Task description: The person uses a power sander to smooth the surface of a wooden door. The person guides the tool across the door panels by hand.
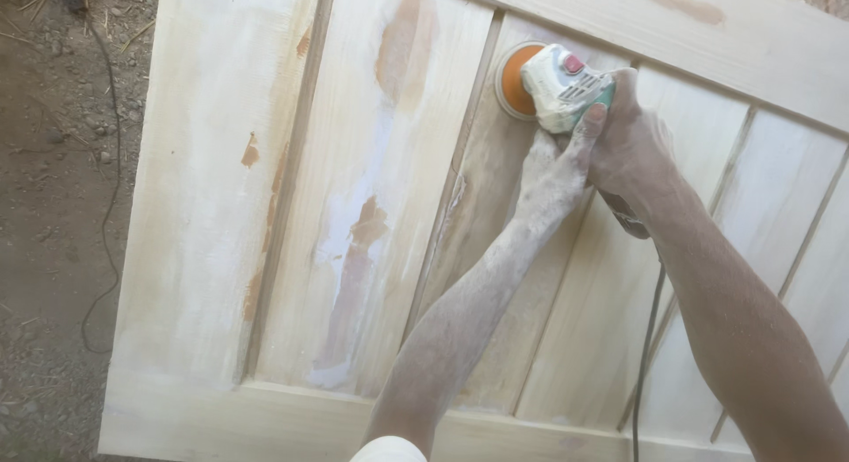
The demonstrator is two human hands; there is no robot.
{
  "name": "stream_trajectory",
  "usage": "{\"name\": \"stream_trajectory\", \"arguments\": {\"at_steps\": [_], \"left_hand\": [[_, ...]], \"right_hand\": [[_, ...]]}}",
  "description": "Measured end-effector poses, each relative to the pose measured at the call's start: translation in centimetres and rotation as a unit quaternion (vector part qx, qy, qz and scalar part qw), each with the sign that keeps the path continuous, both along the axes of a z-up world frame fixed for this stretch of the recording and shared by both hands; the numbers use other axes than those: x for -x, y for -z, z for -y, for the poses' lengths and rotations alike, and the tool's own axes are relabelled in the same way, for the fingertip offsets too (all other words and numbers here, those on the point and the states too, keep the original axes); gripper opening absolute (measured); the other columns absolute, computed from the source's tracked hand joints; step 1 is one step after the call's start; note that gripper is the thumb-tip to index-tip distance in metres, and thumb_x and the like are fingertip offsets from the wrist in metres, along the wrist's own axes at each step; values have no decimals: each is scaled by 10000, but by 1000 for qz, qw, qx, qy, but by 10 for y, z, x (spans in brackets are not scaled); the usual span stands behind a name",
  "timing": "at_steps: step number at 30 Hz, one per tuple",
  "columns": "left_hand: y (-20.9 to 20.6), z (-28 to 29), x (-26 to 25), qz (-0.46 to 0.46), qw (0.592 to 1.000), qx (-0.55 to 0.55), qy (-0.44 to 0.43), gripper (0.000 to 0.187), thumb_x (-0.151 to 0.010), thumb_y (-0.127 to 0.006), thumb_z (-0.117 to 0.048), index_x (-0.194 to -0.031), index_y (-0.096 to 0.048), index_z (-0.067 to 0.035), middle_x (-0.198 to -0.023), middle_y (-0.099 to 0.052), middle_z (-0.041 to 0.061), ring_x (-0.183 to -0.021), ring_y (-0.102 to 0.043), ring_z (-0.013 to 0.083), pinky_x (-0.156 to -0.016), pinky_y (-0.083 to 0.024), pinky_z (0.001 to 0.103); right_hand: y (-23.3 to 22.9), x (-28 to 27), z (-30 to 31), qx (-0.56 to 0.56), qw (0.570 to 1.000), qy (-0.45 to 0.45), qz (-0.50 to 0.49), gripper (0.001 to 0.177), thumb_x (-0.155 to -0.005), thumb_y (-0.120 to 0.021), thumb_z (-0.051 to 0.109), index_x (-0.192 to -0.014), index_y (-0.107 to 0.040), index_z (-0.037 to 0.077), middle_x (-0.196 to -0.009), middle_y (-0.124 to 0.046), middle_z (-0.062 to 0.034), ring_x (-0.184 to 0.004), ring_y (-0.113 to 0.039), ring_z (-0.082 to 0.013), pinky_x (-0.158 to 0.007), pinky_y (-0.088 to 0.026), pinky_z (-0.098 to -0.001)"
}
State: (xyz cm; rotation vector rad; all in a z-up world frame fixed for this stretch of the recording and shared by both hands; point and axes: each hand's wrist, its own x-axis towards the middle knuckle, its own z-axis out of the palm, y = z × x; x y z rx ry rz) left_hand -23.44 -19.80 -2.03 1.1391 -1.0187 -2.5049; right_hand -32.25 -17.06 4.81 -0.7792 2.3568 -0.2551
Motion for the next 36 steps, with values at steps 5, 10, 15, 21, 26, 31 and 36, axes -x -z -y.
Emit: {"name": "stream_trajectory", "arguments": {"at_steps": [5,10,15,21,26,31,36], "left_hand": [[-7,16,-2,52,991,125,17,1240,-727,-466,-925,-1568,-339,-23,-1359,-600,236,-1207,-639,337,-1002,-537,432],[8,26,-11,53,995,87,13,1286,-636,-476,-941,-1509,-360,-5,-1296,-630,242,-1161,-691,342,-922,-574,460],[7,27,2,40,995,84,33,1290,-657,-483,-952,-1523,-353,-5,-1321,-612,262,-1212,-635,364,-992,-540,480],[0,21,0,108,986,89,93,1276,-697,-441,-924,-1509,-329,54,-1286,-628,305,-1193,-673,390,-987,-579,480],[9,42,-23,77,993,85,-17,1251,-674,-540,-926,-1472,-422,31,-1366,-607,254,-1255,-610,346,-1018,-491,467],[18,64,-8,108,985,133,-17,1212,-708,-509,-912,-1434,-504,58,-1319,-655,268,-1246,-653,353,-1018,-532,468],[12,31,13,47,997,51,-36,1273,-603,-572,-906,-1459,-398,21,-1370,-599,233,-1281,-610,344,-1020,-526,500]], "right_hand": [[3,2,13,58,996,-57,-48,701,-907,-802,304,-1304,-323,-20,-1013,-692,-282,-768,-724,-315,-596,-620,-347],[20,0,18,-2,997,-57,-46,680,-921,-764,261,-1347,-298,10,-967,-699,-250,-735,-734,-324,-536,-628,-358],[19,11,16,33,997,-40,-61,704,-920,-772,288,-1318,-278,-17,-1054,-677,-259,-801,-736,-325,-581,-653,-378],[24,7,6,60,997,15,-42,616,-998,-690,303,-1340,-280,-4,-1164,-663,-290,-956,-726,-329,-701,-670,-386],[31,-13,37,31,999,24,-5,642,-1033,-599,342,-1397,-181,19,-1052,-675,-271,-835,-735,-350,-638,-658,-417],[26,-3,59,-5,996,-46,-72,567,-1033,-588,409,-1310,-251,46,-874,-706,-227,-688,-727,-324,-600,-594,-381],[25,15,28,3,1000,9,-17,397,-1126,-460,372,-1341,-270,98,-944,-694,-185,-718,-708,-290,-530,-622,-383]]}}
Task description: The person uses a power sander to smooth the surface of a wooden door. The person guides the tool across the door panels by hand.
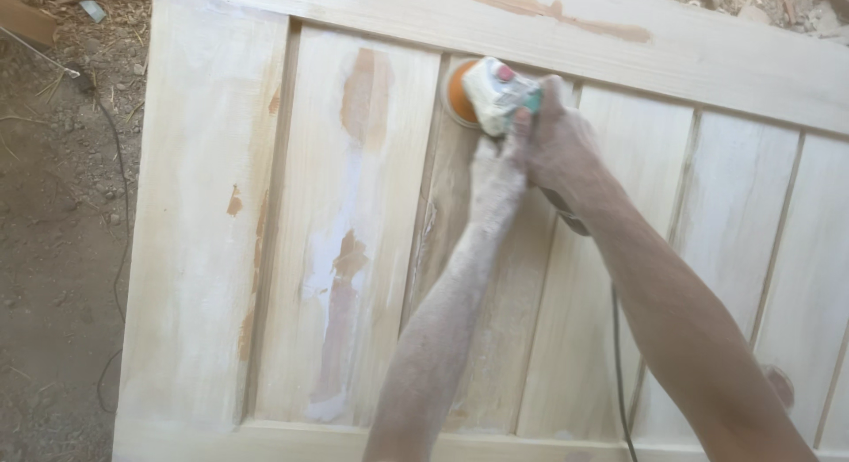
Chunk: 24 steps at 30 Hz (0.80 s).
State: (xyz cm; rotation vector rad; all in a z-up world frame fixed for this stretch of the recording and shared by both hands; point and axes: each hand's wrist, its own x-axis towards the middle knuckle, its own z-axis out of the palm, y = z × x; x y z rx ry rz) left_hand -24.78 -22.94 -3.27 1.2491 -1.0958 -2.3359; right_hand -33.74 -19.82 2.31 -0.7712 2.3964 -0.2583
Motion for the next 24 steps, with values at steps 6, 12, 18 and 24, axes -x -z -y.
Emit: {"name": "stream_trajectory", "arguments": {"at_steps": [6,12,18,24], "left_hand": [[-5,-54,38,47,990,41,123,1282,-658,-445,-948,-1493,-384,22,-1298,-623,271,-1194,-655,367,-975,-565,478],[-1,-55,33,2,995,81,51,1134,-719,-549,-901,-1408,-550,-1,-1260,-674,197,-1146,-656,280,-913,-526,389],[31,31,-21,70,990,117,32,1101,-722,-516,-882,-1296,-668,46,-1087,-773,172,-973,-742,246,-775,-591,370],[39,29,-10,57,996,67,19,1251,-652,-529,-936,-1414,-498,55,-1301,-672,252,-1200,-681,328,-978,-592,473]], "right_hand": [[-5,34,-63,2,998,27,-48,705,-931,-774,336,-1293,-268,3,-1069,-676,-273,-888,-718,-343,-727,-638,-411],[-12,27,-56,-7,997,66,-25,739,-1092,-453,498,-1509,-146,-30,-1154,-665,-297,-940,-703,-380,-792,-620,-442],[-1,-25,25,-20,998,-48,-30,602,-1099,-375,515,-1410,-211,26,-945,-696,-206,-794,-718,-338,-657,-618,-435],[2,-14,21,0,997,-60,-52,473,-1084,-414,465,-1327,-274,85,-851,-690,-194,-685,-705,-324,-599,-601,-419]]}}
